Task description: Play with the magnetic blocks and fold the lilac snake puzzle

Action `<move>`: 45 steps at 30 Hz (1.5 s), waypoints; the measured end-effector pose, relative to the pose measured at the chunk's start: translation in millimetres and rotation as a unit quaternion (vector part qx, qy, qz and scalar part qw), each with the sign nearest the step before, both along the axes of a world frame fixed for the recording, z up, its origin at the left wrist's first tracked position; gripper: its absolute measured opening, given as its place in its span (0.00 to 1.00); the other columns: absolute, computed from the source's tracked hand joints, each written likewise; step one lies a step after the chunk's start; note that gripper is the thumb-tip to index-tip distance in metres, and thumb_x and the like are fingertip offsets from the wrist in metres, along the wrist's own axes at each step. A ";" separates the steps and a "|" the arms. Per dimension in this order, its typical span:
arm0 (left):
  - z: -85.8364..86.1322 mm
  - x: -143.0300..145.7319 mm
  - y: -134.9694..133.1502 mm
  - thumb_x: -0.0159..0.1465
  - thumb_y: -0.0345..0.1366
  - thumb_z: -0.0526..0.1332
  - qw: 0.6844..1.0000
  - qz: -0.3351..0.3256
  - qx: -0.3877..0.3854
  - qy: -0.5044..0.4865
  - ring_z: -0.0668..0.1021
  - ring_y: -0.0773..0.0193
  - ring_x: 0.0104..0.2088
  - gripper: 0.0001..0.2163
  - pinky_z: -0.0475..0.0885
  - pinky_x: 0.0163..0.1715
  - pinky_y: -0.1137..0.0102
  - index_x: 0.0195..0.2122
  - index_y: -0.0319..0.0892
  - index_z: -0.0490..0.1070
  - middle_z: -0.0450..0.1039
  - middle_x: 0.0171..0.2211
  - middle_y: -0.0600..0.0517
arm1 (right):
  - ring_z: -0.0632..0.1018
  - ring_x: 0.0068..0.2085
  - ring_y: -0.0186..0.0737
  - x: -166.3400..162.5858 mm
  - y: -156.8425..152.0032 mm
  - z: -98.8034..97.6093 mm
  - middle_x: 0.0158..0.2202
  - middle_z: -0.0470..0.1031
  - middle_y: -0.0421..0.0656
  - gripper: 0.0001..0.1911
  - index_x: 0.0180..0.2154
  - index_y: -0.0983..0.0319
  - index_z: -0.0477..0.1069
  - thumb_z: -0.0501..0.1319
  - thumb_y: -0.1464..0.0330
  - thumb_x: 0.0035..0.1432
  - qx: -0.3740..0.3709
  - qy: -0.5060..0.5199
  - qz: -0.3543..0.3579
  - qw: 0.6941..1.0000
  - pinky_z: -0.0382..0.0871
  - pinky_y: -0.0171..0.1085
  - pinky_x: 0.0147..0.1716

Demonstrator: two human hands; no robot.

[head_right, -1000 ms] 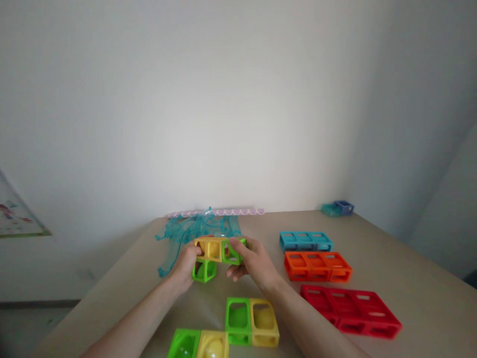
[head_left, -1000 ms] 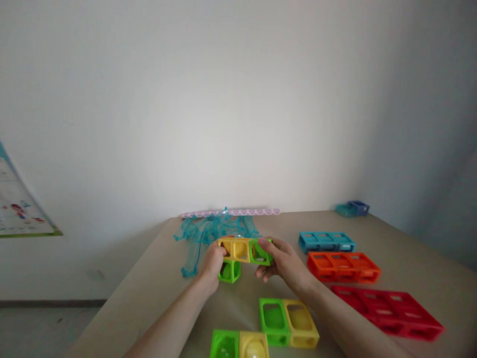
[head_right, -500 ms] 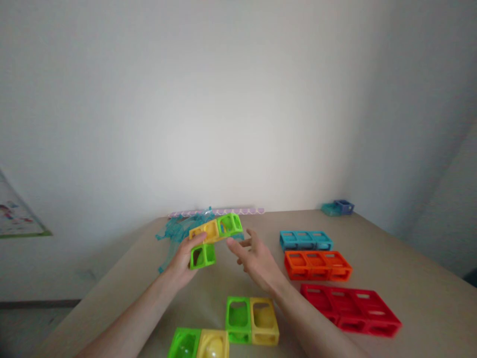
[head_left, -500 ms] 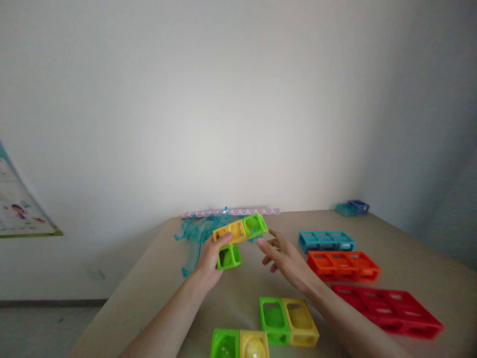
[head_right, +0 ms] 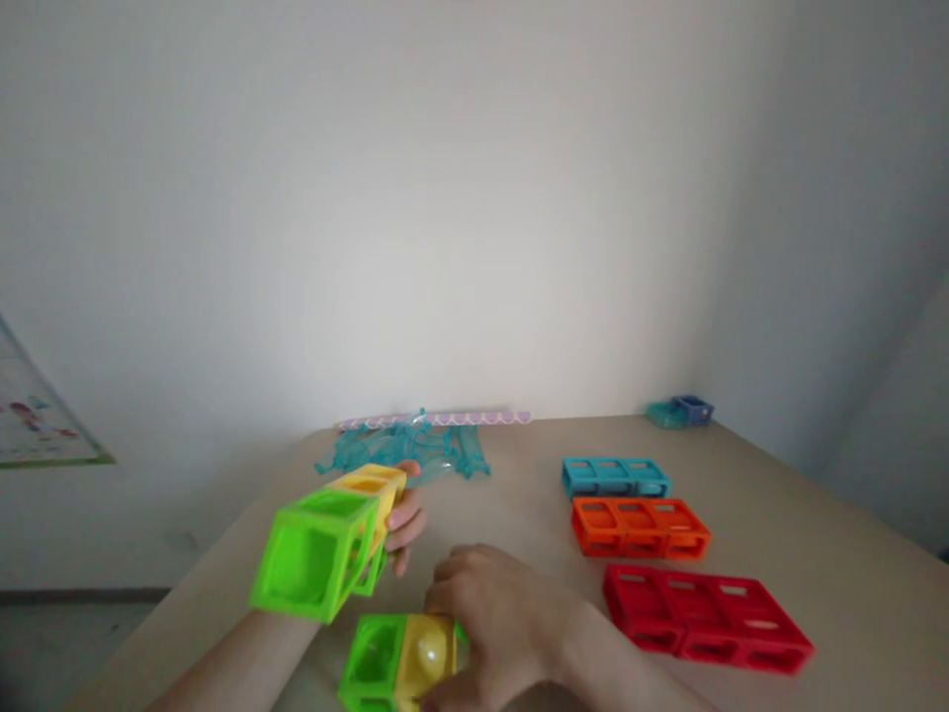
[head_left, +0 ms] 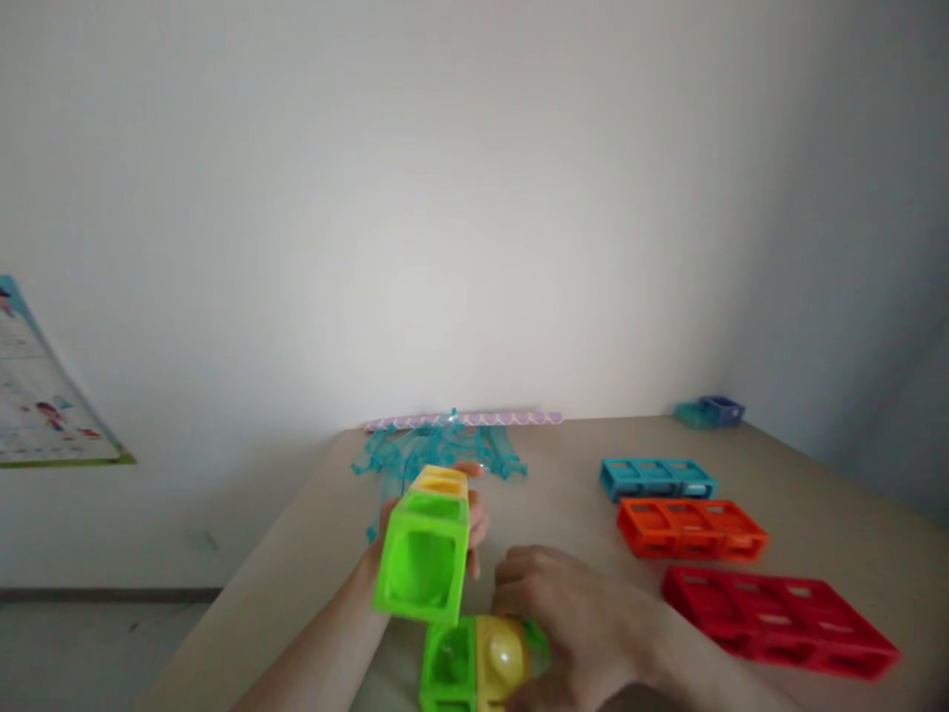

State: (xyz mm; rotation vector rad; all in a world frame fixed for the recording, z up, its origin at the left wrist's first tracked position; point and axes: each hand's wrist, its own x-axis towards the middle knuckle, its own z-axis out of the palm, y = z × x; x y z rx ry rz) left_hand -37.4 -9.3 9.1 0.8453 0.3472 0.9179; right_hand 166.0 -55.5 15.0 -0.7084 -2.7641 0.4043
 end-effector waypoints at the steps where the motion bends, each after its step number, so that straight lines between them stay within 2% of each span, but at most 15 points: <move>1: 2.1 -0.9 -3.6 0.36 0.48 0.70 0.999 -0.036 0.009 0.005 0.68 0.62 0.18 0.29 0.68 0.14 0.66 0.41 0.46 0.73 0.69 0.20 0.50 | 0.73 0.30 0.40 -1.1 1.3 -0.5 0.26 0.74 0.40 0.14 0.28 0.60 0.74 0.69 0.58 0.41 0.000 0.008 -0.021 1.000 0.63 0.35 0.33; 4: 9.1 -4.0 -13.9 0.34 0.50 0.72 0.988 -0.136 0.025 0.073 0.71 0.60 0.19 0.30 0.67 0.16 0.66 0.38 0.42 0.74 0.72 0.21 0.46 | 0.74 0.31 0.40 -4.2 4.2 -0.5 0.28 0.75 0.41 0.12 0.30 0.60 0.75 0.67 0.60 0.44 -0.017 0.035 -0.075 0.996 0.63 0.35 0.34; 7: 12.5 -7.3 -18.1 0.32 0.47 0.74 0.971 -0.196 0.039 0.133 0.76 0.54 0.24 0.31 0.70 0.21 0.66 0.38 0.37 0.73 0.75 0.27 0.42 | 0.74 0.31 0.40 -6.6 6.0 0.6 0.29 0.76 0.42 0.12 0.31 0.61 0.76 0.66 0.61 0.44 -0.057 0.036 -0.107 0.992 0.64 0.34 0.34; 9: 10.6 -8.6 -16.1 0.33 0.45 0.74 0.969 -0.217 0.045 0.107 0.78 0.54 0.25 0.33 0.69 0.21 0.69 0.40 0.34 0.72 0.76 0.28 0.42 | 0.73 0.31 0.39 -7.4 7.2 2.1 0.29 0.76 0.42 0.14 0.32 0.62 0.77 0.66 0.60 0.43 -0.086 0.022 -0.124 0.988 0.64 0.33 0.34; 14: 1.7 -7.8 -6.0 0.36 0.41 0.74 0.964 -0.261 0.037 0.048 0.77 0.60 0.24 0.33 0.64 0.20 0.75 0.43 0.32 0.70 0.77 0.30 0.42 | 0.73 0.35 0.40 -5.9 8.9 5.2 0.33 0.76 0.42 0.16 0.34 0.63 0.78 0.65 0.60 0.43 -0.134 0.032 -0.176 0.975 0.64 0.33 0.37; 20: -0.1 -9.9 -2.5 0.36 0.39 0.73 0.965 -0.254 0.037 0.047 0.78 0.57 0.27 0.32 0.66 0.21 0.74 0.43 0.32 0.70 0.77 0.31 0.42 | 0.74 0.36 0.41 -4.5 9.4 2.5 0.32 0.76 0.43 0.17 0.32 0.64 0.78 0.65 0.58 0.43 -0.165 0.087 -0.262 0.947 0.65 0.33 0.34; 25: -7.2 -10.6 -0.2 0.40 0.40 0.71 0.965 -0.252 0.073 0.008 0.78 0.52 0.29 0.28 0.72 0.30 0.61 0.42 0.34 0.69 0.76 0.29 0.43 | 0.73 0.33 0.40 -4.9 10.6 1.7 0.27 0.75 0.42 0.15 0.29 0.65 0.78 0.63 0.59 0.46 -0.173 0.124 -0.293 0.932 0.64 0.32 0.29; 28: -11.9 -10.3 1.1 0.46 0.42 0.66 0.970 -0.230 0.071 -0.023 0.77 0.56 0.26 0.22 0.73 0.34 0.55 0.41 0.36 0.70 0.74 0.26 0.45 | 0.73 0.32 0.39 -3.9 12.7 -0.4 0.27 0.75 0.42 0.14 0.28 0.65 0.78 0.64 0.60 0.45 -0.168 0.164 -0.293 0.927 0.63 0.31 0.28; 31: -11.4 -11.5 3.0 0.49 0.42 0.64 0.970 -0.223 0.086 -0.040 0.74 0.60 0.24 0.21 0.72 0.38 0.52 0.43 0.37 0.71 0.73 0.24 0.47 | 0.71 0.29 0.36 -2.4 16.2 -3.7 0.24 0.73 0.40 0.14 0.25 0.66 0.77 0.64 0.60 0.45 -0.181 0.210 -0.292 0.915 0.61 0.30 0.26; 35: -6.4 -13.3 3.5 0.49 0.41 0.64 0.961 -0.252 0.101 -0.053 0.71 0.64 0.23 0.21 0.69 0.43 0.46 0.44 0.37 0.72 0.73 0.22 0.49 | 0.67 0.23 0.33 -0.6 22.6 -6.6 0.19 0.68 0.38 0.19 0.23 0.67 0.76 0.60 0.56 0.51 -0.251 0.250 -0.305 0.884 0.56 0.30 0.21; 38: -7.6 -13.0 1.8 0.49 0.41 0.63 0.967 -0.237 0.090 -0.033 0.72 0.63 0.23 0.22 0.67 0.45 0.44 0.44 0.35 0.71 0.73 0.23 0.48 | 0.66 0.22 0.33 -0.2 26.8 -8.6 0.18 0.67 0.38 0.24 0.23 0.67 0.74 0.56 0.53 0.54 -0.283 0.292 -0.308 0.860 0.56 0.31 0.21; 41: -12.9 -12.4 3.5 0.41 0.40 0.68 0.973 -0.223 0.060 0.000 0.74 0.60 0.28 0.29 0.69 0.44 0.48 0.44 0.33 0.70 0.75 0.28 0.45 | 0.69 0.25 0.35 -0.9 29.8 -11.4 0.21 0.70 0.40 0.26 0.23 0.67 0.73 0.54 0.51 0.56 -0.266 0.340 -0.309 0.848 0.59 0.32 0.25; 43: -15.7 -12.9 8.0 0.35 0.38 0.71 0.972 -0.227 0.048 0.032 0.75 0.58 0.30 0.32 0.72 0.38 0.56 0.44 0.33 0.70 0.75 0.30 0.43 | 0.71 0.29 0.38 -1.5 31.5 -12.5 0.25 0.73 0.41 0.25 0.25 0.66 0.74 0.55 0.51 0.56 -0.237 0.362 -0.325 0.841 0.62 0.33 0.29; 45: -17.1 -14.2 13.6 0.34 0.37 0.72 0.975 -0.208 0.051 0.054 0.75 0.58 0.30 0.33 0.73 0.31 0.65 0.44 0.34 0.70 0.75 0.31 0.44 | 0.72 0.32 0.40 -1.7 32.9 -12.4 0.27 0.75 0.43 0.24 0.28 0.66 0.75 0.56 0.51 0.55 -0.213 0.376 -0.346 0.833 0.63 0.34 0.31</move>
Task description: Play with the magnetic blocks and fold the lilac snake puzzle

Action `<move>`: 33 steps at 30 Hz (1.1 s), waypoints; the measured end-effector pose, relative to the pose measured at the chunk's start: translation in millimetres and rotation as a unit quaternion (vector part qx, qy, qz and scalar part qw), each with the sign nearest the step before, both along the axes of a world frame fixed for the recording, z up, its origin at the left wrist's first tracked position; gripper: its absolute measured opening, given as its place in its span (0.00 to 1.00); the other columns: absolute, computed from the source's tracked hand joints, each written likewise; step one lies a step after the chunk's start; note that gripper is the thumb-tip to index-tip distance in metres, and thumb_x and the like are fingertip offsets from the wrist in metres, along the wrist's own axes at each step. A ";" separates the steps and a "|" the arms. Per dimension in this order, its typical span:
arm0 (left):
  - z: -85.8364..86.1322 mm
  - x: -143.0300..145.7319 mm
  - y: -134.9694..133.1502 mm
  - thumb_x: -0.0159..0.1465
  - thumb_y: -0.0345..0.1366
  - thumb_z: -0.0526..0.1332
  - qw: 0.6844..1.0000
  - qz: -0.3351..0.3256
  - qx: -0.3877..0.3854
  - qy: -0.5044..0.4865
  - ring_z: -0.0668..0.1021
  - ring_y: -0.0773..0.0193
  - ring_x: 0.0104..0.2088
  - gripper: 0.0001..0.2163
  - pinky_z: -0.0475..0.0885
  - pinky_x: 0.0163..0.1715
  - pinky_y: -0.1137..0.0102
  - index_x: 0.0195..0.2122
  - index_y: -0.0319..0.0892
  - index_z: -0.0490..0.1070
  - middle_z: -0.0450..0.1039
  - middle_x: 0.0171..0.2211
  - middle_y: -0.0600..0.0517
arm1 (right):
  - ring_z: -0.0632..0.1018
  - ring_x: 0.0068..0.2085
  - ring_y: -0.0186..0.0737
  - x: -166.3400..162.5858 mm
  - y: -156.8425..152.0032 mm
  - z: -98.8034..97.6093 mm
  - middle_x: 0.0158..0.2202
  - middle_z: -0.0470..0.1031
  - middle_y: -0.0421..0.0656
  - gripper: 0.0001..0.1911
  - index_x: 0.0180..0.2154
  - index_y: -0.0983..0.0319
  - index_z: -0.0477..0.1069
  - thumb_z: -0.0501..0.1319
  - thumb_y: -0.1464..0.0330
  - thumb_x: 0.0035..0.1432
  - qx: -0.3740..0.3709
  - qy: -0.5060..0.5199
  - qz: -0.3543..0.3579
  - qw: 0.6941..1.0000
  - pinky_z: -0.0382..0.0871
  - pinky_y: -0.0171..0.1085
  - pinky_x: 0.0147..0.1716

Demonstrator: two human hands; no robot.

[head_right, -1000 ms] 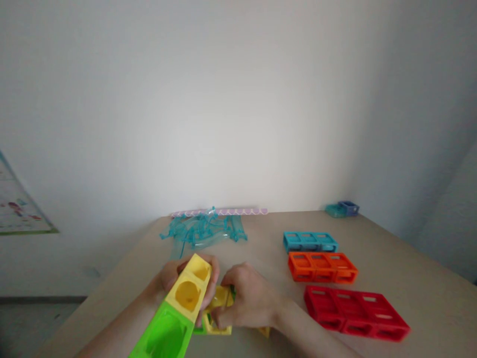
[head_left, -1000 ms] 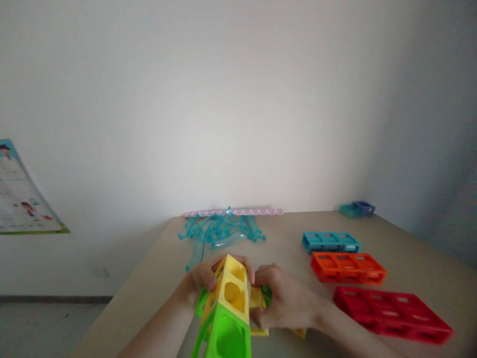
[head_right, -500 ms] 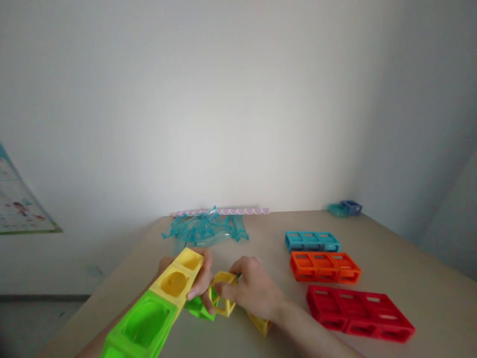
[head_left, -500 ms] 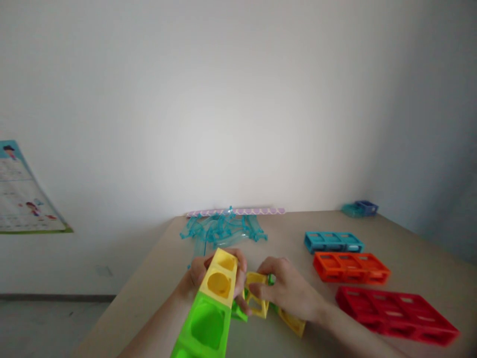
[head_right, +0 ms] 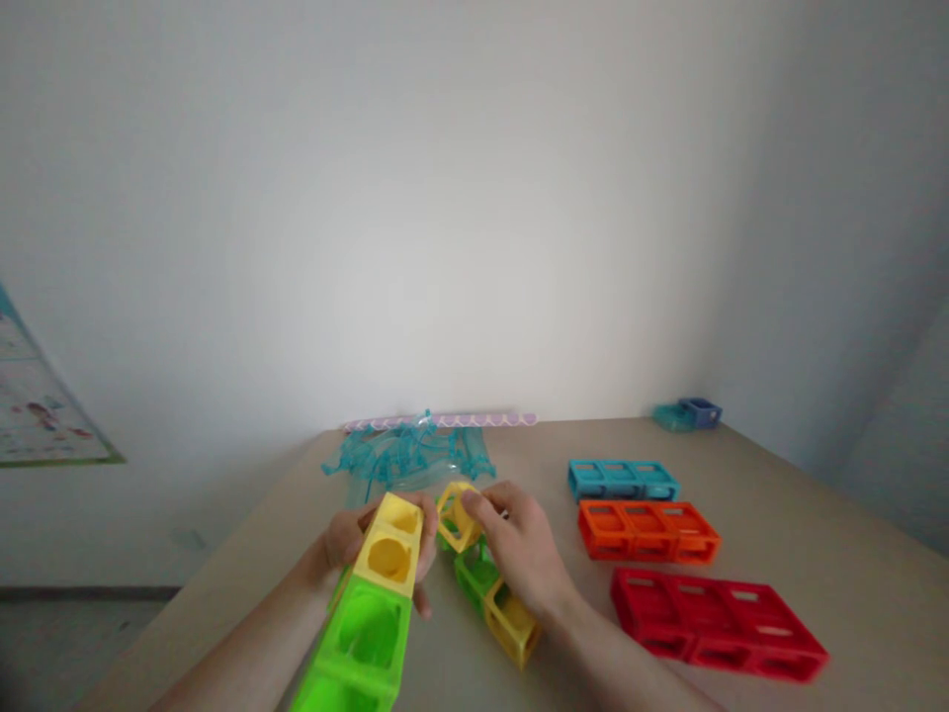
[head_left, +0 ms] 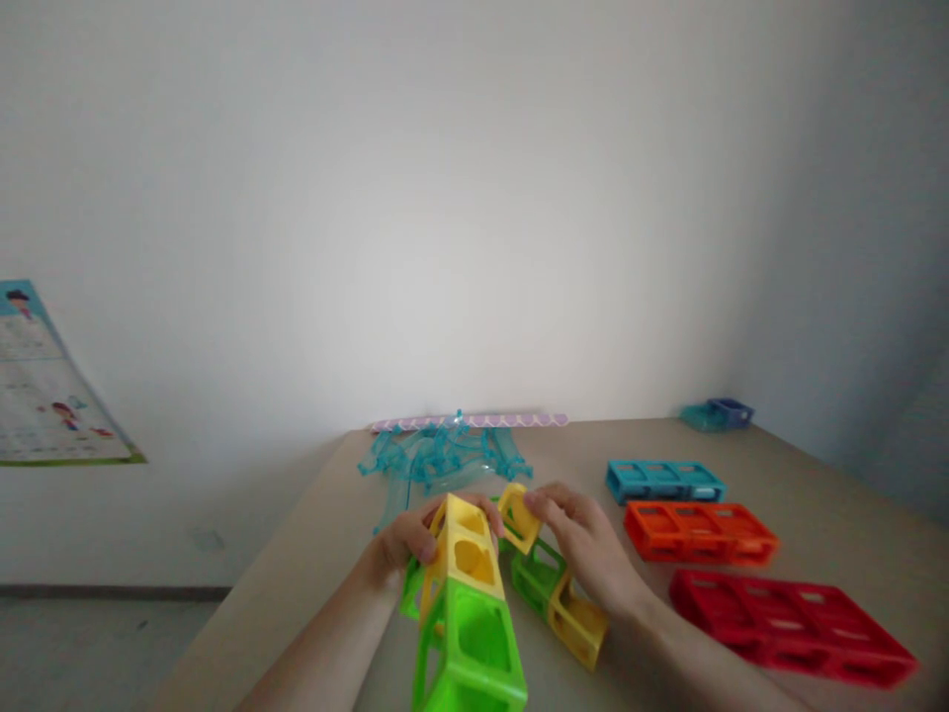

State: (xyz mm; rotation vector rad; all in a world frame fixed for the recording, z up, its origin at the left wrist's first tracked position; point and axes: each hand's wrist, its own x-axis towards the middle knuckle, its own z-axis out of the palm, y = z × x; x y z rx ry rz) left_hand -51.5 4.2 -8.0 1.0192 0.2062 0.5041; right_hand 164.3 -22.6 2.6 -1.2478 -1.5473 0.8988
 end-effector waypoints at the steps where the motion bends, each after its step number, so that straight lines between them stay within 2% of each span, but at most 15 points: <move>1: -0.4 -0.7 2.6 0.34 0.36 0.73 1.000 0.016 0.008 0.002 0.76 0.60 0.29 0.32 0.71 0.28 0.69 0.43 0.34 0.70 0.75 0.31 0.45 | 0.73 0.32 0.41 0.1 0.6 0.3 0.29 0.76 0.44 0.24 0.29 0.66 0.76 0.56 0.51 0.55 0.004 0.003 -0.012 1.000 0.63 0.34 0.31; 4: -2.3 -2.1 7.8 0.34 0.35 0.74 0.997 0.071 0.029 -0.002 0.76 0.63 0.27 0.30 0.68 0.24 0.74 0.41 0.36 0.71 0.76 0.32 0.47 | 0.72 0.30 0.39 1.0 1.9 1.1 0.27 0.75 0.43 0.25 0.31 0.66 0.76 0.56 0.50 0.56 0.011 0.005 -0.034 0.999 0.62 0.33 0.29; 7: -6.0 -3.2 9.7 0.34 0.32 0.74 0.995 0.082 0.045 0.025 0.76 0.63 0.27 0.29 0.68 0.24 0.75 0.40 0.38 0.71 0.76 0.30 0.49 | 0.70 0.26 0.37 2.0 3.0 -0.2 0.22 0.71 0.41 0.25 0.28 0.66 0.76 0.57 0.50 0.55 0.018 0.003 -0.036 0.999 0.60 0.33 0.26; 11: -9.1 -4.5 10.9 0.34 0.34 0.74 0.993 0.095 0.061 0.042 0.76 0.61 0.28 0.27 0.68 0.24 0.74 0.38 0.37 0.73 0.76 0.28 0.49 | 0.75 0.29 0.41 2.0 3.9 -1.9 0.24 0.75 0.43 0.25 0.29 0.67 0.76 0.58 0.49 0.54 -0.003 0.077 -0.005 0.997 0.67 0.35 0.31; 14: -5.9 -3.0 10.6 0.34 0.39 0.75 0.991 0.090 0.083 0.061 0.75 0.63 0.26 0.27 0.68 0.23 0.74 0.37 0.36 0.74 0.76 0.29 0.48 | 0.78 0.33 0.45 1.1 2.4 -0.6 0.29 0.78 0.47 0.25 0.32 0.68 0.76 0.60 0.50 0.54 -0.038 0.167 0.036 0.985 0.71 0.40 0.38; 16: -2.1 -0.2 9.4 0.34 0.39 0.75 0.989 0.078 0.094 0.087 0.74 0.65 0.25 0.28 0.68 0.23 0.75 0.38 0.36 0.75 0.76 0.29 0.49 | 0.79 0.36 0.46 0.4 0.7 0.7 0.33 0.78 0.48 0.23 0.35 0.68 0.76 0.61 0.52 0.55 -0.047 0.220 0.061 0.972 0.71 0.42 0.42; 19: 1.7 5.6 6.9 0.37 0.34 0.74 0.984 0.078 0.104 0.121 0.74 0.66 0.28 0.29 0.69 0.27 0.75 0.42 0.37 0.74 0.76 0.32 0.50 | 0.78 0.39 0.46 -0.7 -2.0 1.8 0.37 0.77 0.47 0.21 0.41 0.65 0.74 0.63 0.54 0.53 -0.040 0.290 0.061 0.954 0.72 0.42 0.42; 21: 1.8 9.5 5.3 0.39 0.32 0.74 0.982 0.079 0.109 0.130 0.75 0.65 0.32 0.29 0.70 0.31 0.74 0.45 0.39 0.74 0.76 0.36 0.49 | 0.78 0.38 0.45 -1.7 -4.1 2.6 0.36 0.75 0.44 0.25 0.48 0.61 0.70 0.65 0.55 0.52 -0.034 0.314 0.056 0.947 0.73 0.43 0.40; 24: 1.0 13.9 3.7 0.41 0.31 0.73 0.982 0.073 0.118 0.132 0.76 0.61 0.36 0.29 0.70 0.35 0.71 0.48 0.41 0.72 0.75 0.39 0.49 | 0.77 0.37 0.42 -3.9 -8.7 4.3 0.34 0.73 0.40 0.32 0.57 0.54 0.63 0.64 0.55 0.53 -0.024 0.310 0.073 0.948 0.73 0.42 0.39; 26: 1.4 15.7 3.1 0.42 0.32 0.73 0.981 0.071 0.127 0.130 0.76 0.60 0.37 0.29 0.70 0.37 0.70 0.48 0.41 0.72 0.75 0.39 0.49 | 0.77 0.38 0.42 -5.9 -12.5 5.4 0.36 0.73 0.41 0.31 0.59 0.53 0.61 0.62 0.55 0.56 -0.023 0.301 0.097 0.948 0.72 0.42 0.40; 30: 2.9 16.8 2.9 0.44 0.34 0.73 0.978 0.083 0.141 0.132 0.76 0.60 0.37 0.29 0.69 0.38 0.68 0.49 0.41 0.71 0.75 0.37 0.50 | 0.76 0.42 0.44 -9.6 -19.3 6.1 0.42 0.74 0.46 0.25 0.55 0.59 0.66 0.59 0.55 0.59 -0.025 0.251 0.134 0.958 0.70 0.42 0.44; 33: 1.9 16.2 3.2 0.45 0.36 0.73 0.977 0.083 0.142 0.136 0.75 0.61 0.35 0.28 0.69 0.36 0.70 0.49 0.41 0.71 0.75 0.36 0.50 | 0.76 0.40 0.42 -10.6 -20.5 5.1 0.41 0.74 0.45 0.20 0.48 0.60 0.65 0.58 0.55 0.59 0.009 0.209 0.137 0.968 0.71 0.38 0.40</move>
